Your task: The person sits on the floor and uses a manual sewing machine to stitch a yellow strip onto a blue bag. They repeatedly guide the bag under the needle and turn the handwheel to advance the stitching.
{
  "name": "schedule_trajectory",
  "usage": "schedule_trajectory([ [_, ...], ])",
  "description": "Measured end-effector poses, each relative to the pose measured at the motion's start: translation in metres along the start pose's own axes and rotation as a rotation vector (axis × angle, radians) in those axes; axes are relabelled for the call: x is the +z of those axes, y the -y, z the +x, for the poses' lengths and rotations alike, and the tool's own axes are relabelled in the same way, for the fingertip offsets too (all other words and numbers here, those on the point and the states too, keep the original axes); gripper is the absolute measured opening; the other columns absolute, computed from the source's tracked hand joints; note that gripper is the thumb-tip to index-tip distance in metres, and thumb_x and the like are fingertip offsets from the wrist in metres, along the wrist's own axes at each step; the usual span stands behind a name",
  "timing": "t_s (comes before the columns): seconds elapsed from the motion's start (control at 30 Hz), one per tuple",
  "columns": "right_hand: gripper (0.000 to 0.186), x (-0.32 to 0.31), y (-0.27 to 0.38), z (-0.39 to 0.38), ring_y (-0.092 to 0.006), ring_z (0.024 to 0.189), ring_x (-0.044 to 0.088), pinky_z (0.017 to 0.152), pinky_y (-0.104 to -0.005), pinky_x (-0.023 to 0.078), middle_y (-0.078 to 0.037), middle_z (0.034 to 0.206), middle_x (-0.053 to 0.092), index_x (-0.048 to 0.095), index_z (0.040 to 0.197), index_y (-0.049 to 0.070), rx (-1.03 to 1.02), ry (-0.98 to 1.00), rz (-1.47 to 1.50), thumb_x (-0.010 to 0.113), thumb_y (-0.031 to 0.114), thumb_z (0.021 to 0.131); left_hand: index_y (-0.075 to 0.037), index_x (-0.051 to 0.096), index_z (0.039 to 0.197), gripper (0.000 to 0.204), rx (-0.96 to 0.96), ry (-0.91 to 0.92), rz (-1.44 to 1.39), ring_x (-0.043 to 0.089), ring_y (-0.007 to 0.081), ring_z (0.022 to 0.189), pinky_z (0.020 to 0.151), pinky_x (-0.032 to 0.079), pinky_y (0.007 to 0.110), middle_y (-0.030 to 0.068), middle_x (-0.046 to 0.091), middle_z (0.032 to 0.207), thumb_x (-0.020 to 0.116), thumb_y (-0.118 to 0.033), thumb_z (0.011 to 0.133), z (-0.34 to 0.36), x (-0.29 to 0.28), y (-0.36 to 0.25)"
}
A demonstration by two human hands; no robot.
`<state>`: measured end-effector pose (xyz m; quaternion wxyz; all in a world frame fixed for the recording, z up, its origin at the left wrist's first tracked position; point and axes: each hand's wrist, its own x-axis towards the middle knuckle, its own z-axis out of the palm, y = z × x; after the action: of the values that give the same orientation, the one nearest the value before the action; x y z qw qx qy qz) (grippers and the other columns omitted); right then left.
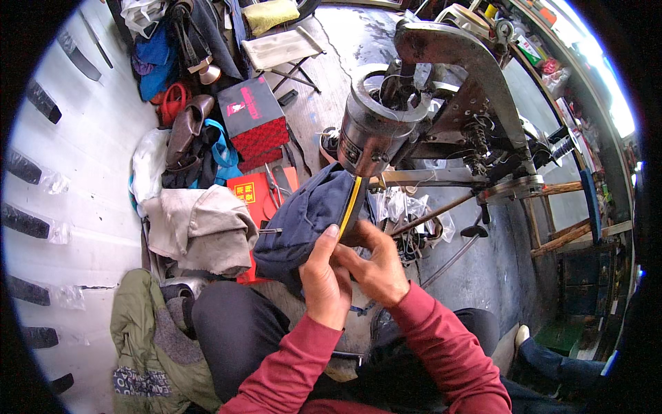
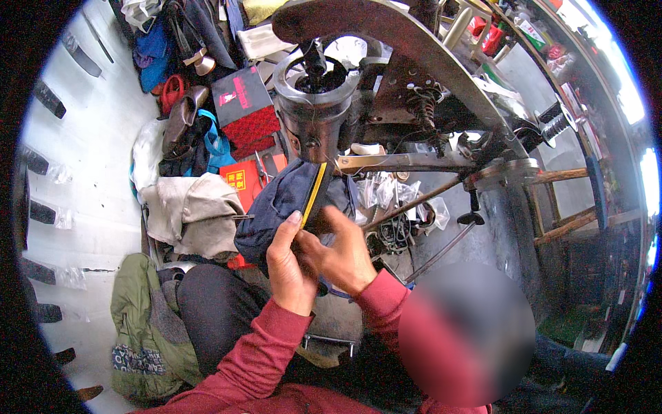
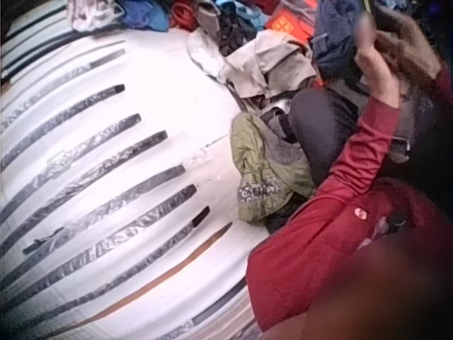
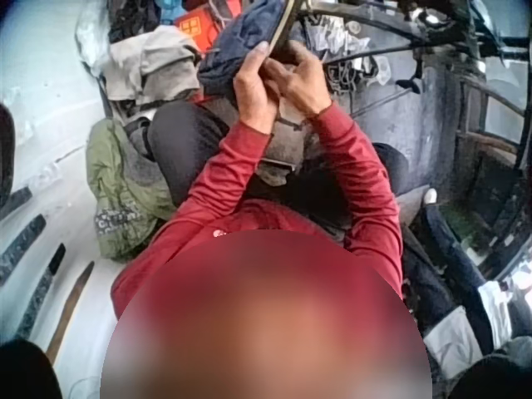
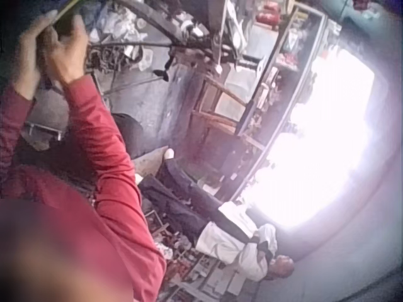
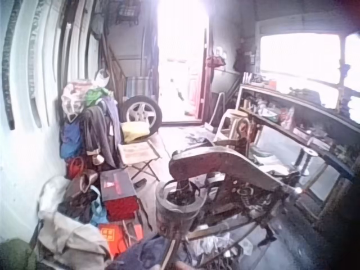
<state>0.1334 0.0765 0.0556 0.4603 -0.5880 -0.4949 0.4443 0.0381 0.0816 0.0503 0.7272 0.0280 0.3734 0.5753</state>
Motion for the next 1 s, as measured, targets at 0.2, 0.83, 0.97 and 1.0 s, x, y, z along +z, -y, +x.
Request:
schedule_trajectory([
  [0.2,0.025,-0.052,0.031,0.017,-0.0207,0.089,0.063,0.083,-0.032,0.049,-0.01,0.096,0.065,0.062,0.101,0.001,-0.404,-0.338,-0.337,0.076,0.01,0.082,0.004,0.068,0.103,0.019,0.044,0.151,-0.183,0.065,0.0242,0.106,0.105,0.048,0.039,0.0148,0.07,0.111,0.062,-0.009,0.092,0.007,0.007,-0.006],
  [0.83,0.014,-0.059,0.046,0.052,-0.0415,0.09,0.061,0.079,-0.0459,0.049,-0.021,0.097,0.063,0.06,0.097,0.0,-0.428,-0.217,-0.644,0.064,0.012,0.092,0.005,0.069,0.101,0.016,0.03,0.183,-0.255,0.066,0.0271,0.108,0.107,0.048,0.041,0.0168,0.07,0.113,0.064,-0.002,0.088,0.002,0.019,-0.013],
  [0.97,0.012,-0.059,0.048,0.053,-0.0333,0.078,0.063,0.069,-0.0377,0.049,-0.02,0.087,0.062,0.06,0.095,-0.003,-0.458,-0.262,-0.62,0.06,0.009,0.097,0.005,0.069,0.1,0.015,0.031,0.19,-0.252,0.066,0.0269,0.109,0.107,0.048,0.041,0.0173,0.07,0.114,0.064,-0.002,0.088,0.001,0.021,-0.014],
  [1.0,0.011,-0.06,0.048,0.051,-0.0325,0.081,0.064,0.072,-0.0373,0.05,-0.02,0.09,0.064,0.06,0.097,-0.003,-0.499,-0.254,-0.6,0.06,0.009,0.097,0.005,0.069,0.1,0.015,0.033,0.197,-0.243,0.066,0.0269,0.109,0.107,0.048,0.041,0.0174,0.07,0.115,0.064,-0.003,0.088,0.002,0.021,-0.014],
])
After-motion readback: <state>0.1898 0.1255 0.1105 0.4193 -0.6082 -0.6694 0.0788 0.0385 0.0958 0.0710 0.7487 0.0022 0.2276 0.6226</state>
